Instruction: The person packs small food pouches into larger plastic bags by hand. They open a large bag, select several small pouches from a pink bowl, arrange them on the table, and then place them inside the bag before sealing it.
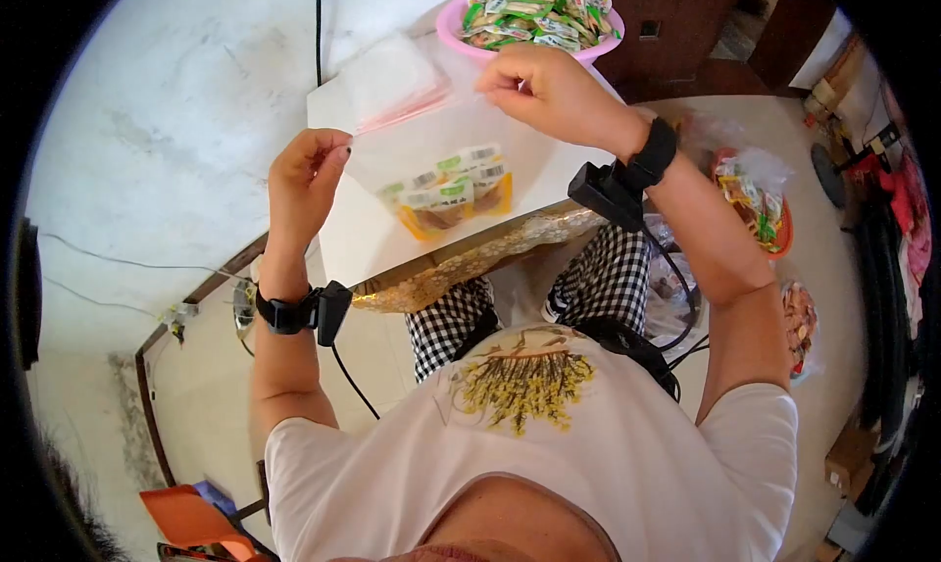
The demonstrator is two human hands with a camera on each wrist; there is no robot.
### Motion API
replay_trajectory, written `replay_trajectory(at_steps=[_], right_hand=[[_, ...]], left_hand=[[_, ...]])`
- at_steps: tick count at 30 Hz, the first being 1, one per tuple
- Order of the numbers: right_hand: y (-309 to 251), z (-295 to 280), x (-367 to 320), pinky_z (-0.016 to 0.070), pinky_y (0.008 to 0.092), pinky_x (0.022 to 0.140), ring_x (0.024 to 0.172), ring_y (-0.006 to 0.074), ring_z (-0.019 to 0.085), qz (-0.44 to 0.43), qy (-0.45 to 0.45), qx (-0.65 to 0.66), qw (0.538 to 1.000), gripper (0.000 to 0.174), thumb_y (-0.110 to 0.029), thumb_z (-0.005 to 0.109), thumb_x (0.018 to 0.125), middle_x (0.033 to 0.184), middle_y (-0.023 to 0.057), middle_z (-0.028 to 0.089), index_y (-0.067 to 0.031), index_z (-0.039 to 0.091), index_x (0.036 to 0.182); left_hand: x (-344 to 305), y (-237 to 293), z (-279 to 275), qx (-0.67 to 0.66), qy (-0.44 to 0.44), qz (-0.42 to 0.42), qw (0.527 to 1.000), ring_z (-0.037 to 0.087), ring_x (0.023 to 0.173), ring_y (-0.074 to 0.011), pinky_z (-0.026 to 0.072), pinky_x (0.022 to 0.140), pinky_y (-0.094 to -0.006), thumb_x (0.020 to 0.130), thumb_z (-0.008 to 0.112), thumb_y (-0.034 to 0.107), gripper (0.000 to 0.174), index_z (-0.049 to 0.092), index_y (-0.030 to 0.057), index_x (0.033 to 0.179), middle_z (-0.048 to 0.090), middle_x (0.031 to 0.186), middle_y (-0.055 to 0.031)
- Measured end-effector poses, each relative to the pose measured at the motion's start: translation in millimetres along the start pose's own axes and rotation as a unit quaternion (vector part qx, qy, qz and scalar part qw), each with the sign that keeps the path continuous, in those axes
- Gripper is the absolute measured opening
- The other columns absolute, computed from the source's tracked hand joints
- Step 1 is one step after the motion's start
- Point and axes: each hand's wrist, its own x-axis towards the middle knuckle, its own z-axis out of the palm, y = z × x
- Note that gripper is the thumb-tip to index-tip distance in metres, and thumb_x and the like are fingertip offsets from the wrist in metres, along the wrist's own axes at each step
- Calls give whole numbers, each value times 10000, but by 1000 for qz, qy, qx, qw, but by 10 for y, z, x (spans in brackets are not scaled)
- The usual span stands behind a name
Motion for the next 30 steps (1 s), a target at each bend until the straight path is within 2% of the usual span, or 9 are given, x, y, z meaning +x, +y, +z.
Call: replay_trajectory(at_steps=[2,6,11,14,17,20,23,26,30], right_hand=[[132,22,-2,426,228,689,729,57,466,-35,-3,-3,999,85,-74,592,930,840,-28,494,-3,564,969],[370,124,-51,439,233,727,754,54,490,89,11,179,980,138,-170,577,962,856,-42,529,-32,580,960],[402,142,-63,464,251,752,807,53,536,266,45,304,914,174,-246,596,959,868,-42,583,-77,597,917],[511,54,3,477,268,756,844,73,572,225,22,220,949,206,-249,632,929,916,-21,626,-46,617,951],[211,127,177,475,269,758,893,92,591,34,160,-63,984,255,-244,674,883,946,31,662,-11,635,978],[-43,383,456,500,331,728,862,206,659,-126,146,-121,974,371,-278,716,800,959,130,689,-6,659,1046],[-311,551,630,484,276,714,847,110,617,-125,27,-226,966,263,-218,698,835,890,78,681,15,652,950],[-351,606,755,477,270,636,714,111,617,-19,-79,-123,989,221,-195,694,817,740,87,655,20,656,857],[-405,482,738,459,266,573,598,112,578,14,-118,-55,991,176,-154,664,816,658,63,622,20,648,824]], left_hand=[[19,-155,25,-80,-12,-22,997,541,685,-85,465,641,-220,881,651,41,80,627,5,949,620,798,-3],[16,-301,221,-320,47,-69,944,591,740,-106,469,696,-240,913,599,31,39,625,7,928,642,838,-33],[-7,-264,381,-443,121,-108,882,682,794,-206,505,635,-275,904,596,9,68,596,27,839,679,885,-115],[10,-226,440,-439,147,-114,879,687,766,-211,503,598,-271,898,603,3,107,577,35,800,681,866,-128],[18,-167,468,-428,164,-136,878,683,742,-196,497,583,-263,895,612,6,114,573,38,793,680,836,-125],[21,-121,496,-422,166,-144,879,680,730,-184,493,579,-257,893,622,17,108,576,39,798,681,815,-120],[38,-14,528,-416,175,-141,881,675,717,-176,492,580,-257,894,627,28,100,580,39,806,682,804,-115],[10,18,537,-406,172,-136,887,670,715,-174,496,586,-262,902,620,40,87,585,36,822,684,810,-113],[-17,-65,539,-426,150,-128,883,668,733,-180,508,602,-271,915,607,58,73,587,36,848,686,839,-111]])
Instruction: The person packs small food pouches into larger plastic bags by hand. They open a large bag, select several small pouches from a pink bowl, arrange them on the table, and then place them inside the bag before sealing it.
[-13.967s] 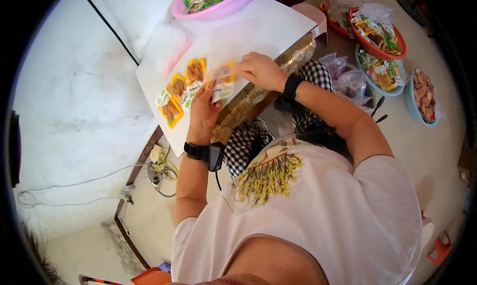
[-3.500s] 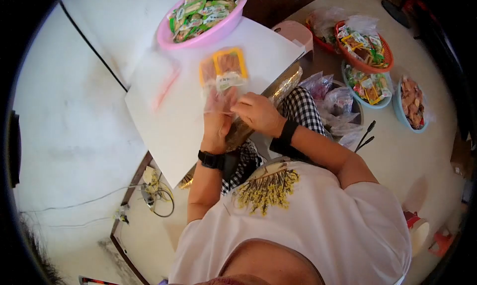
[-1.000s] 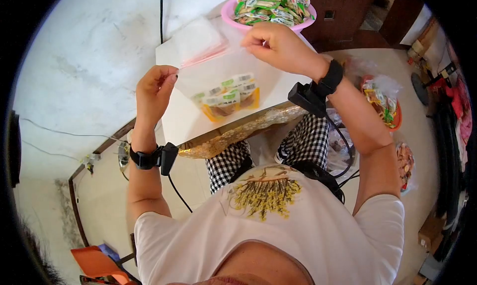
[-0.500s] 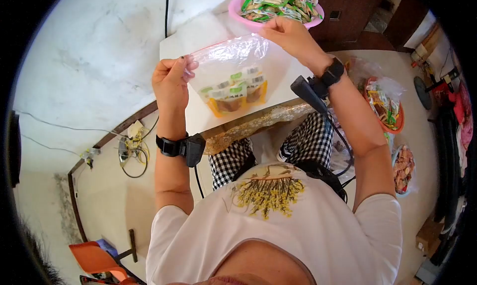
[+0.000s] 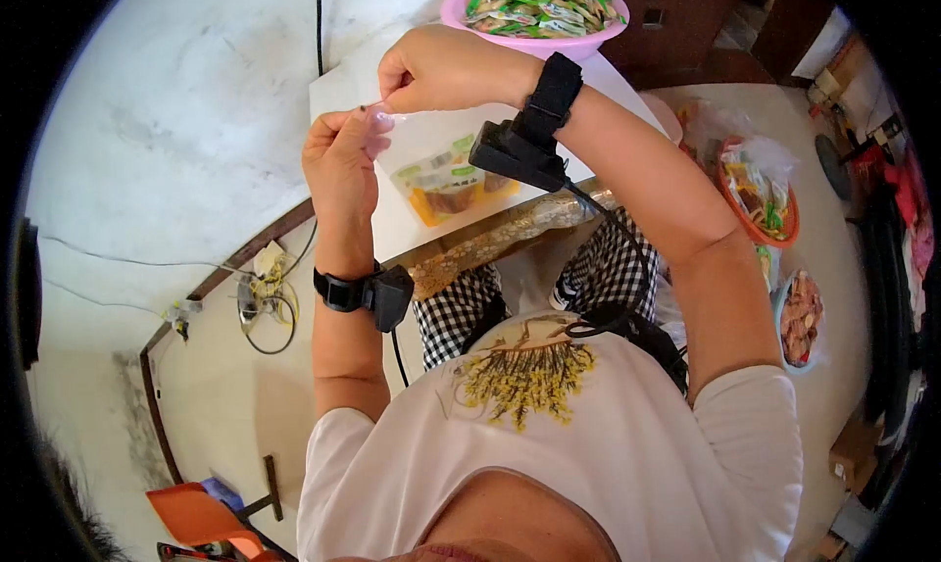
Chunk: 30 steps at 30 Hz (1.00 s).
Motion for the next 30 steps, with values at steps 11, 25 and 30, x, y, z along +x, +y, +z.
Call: replay_trajectory(at_steps=[11,25,30], right_hand=[[338,-144,-475,463,274,621,664,136,580,8,69,-51,996,122,-107,638,814,727,66,624,13,622,824],[554,-353,-860,446,261,657,703,108,533,29,90,-57,994,111,-94,624,864,750,35,599,11,597,844],[559,-358,-933,436,253,642,682,92,509,36,96,-42,994,125,-103,618,884,731,28,582,12,590,843]], left_hand=[[-34,37,-23,-66,9,-51,996,672,725,-187,519,597,-275,903,632,66,77,589,47,842,678,837,-98],[-50,55,-84,-89,23,-56,994,675,700,-189,534,576,-268,889,646,56,84,601,44,819,688,824,-110],[-47,35,-163,-82,10,-62,995,661,744,-192,546,616,-285,893,644,70,75,609,46,831,683,875,-109]])
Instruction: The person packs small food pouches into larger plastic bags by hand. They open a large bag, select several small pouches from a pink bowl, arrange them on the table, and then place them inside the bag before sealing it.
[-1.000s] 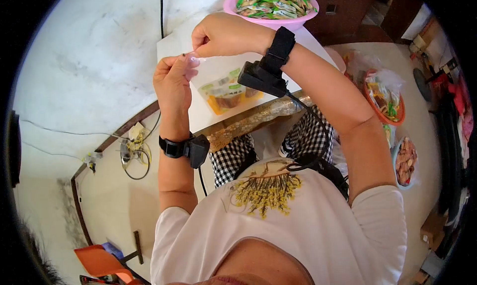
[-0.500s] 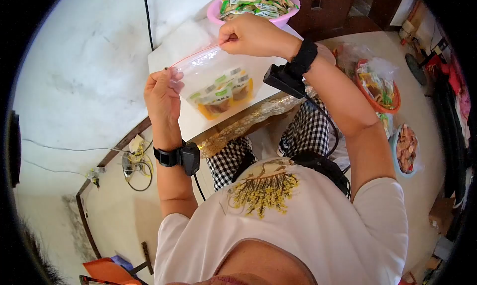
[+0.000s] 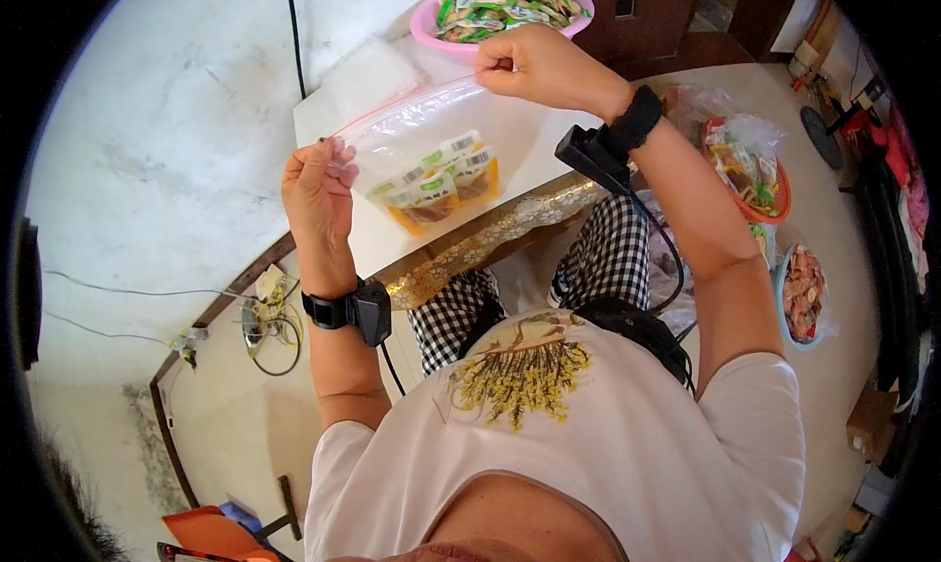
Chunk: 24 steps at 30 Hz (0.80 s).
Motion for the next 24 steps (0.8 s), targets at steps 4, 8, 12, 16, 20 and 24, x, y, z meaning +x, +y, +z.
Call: replay_trajectory(at_steps=[4,8,12,16,20,24], right_hand=[[2,-20,-18,427,256,621,666,92,495,-4,4,-7,1000,133,-103,611,890,720,23,570,15,582,835],[-19,-38,-41,420,256,603,652,92,485,-19,9,-4,1000,137,-101,606,894,712,24,563,18,577,832],[-37,-61,-69,421,258,620,667,104,488,1,-5,0,1000,122,-96,602,893,730,40,564,10,577,839],[24,-39,-75,459,319,688,750,200,570,-90,68,-81,990,184,-171,657,848,806,81,610,-16,604,931],[-338,266,98,483,400,749,852,307,612,-188,172,-199,946,394,-331,702,779,886,105,644,-42,606,1029],[-461,429,237,452,374,676,763,286,591,-100,40,-104,989,227,-233,669,826,817,110,626,-49,625,949]], left_hand=[[-1,0,-5,-9,-3,-1,1000,661,744,-194,544,611,-287,891,647,68,77,609,44,829,683,872,-111],[2,-3,-12,-9,-6,0,1000,662,745,-194,544,609,-286,890,650,68,73,614,45,831,686,870,-111],[7,-16,-3,-5,-2,-1,1000,665,746,-191,542,606,-285,892,651,75,74,619,50,830,688,868,-113],[-19,-27,115,-15,12,6,1000,667,691,-170,529,566,-257,884,659,63,84,601,51,824,683,820,-103],[-28,-84,285,-5,-3,5,1000,658,692,-163,521,560,-258,882,653,50,71,599,42,837,677,816,-99],[-45,-147,410,27,-43,27,998,658,707,-174,510,571,-268,879,650,43,63,598,31,845,676,823,-102]])
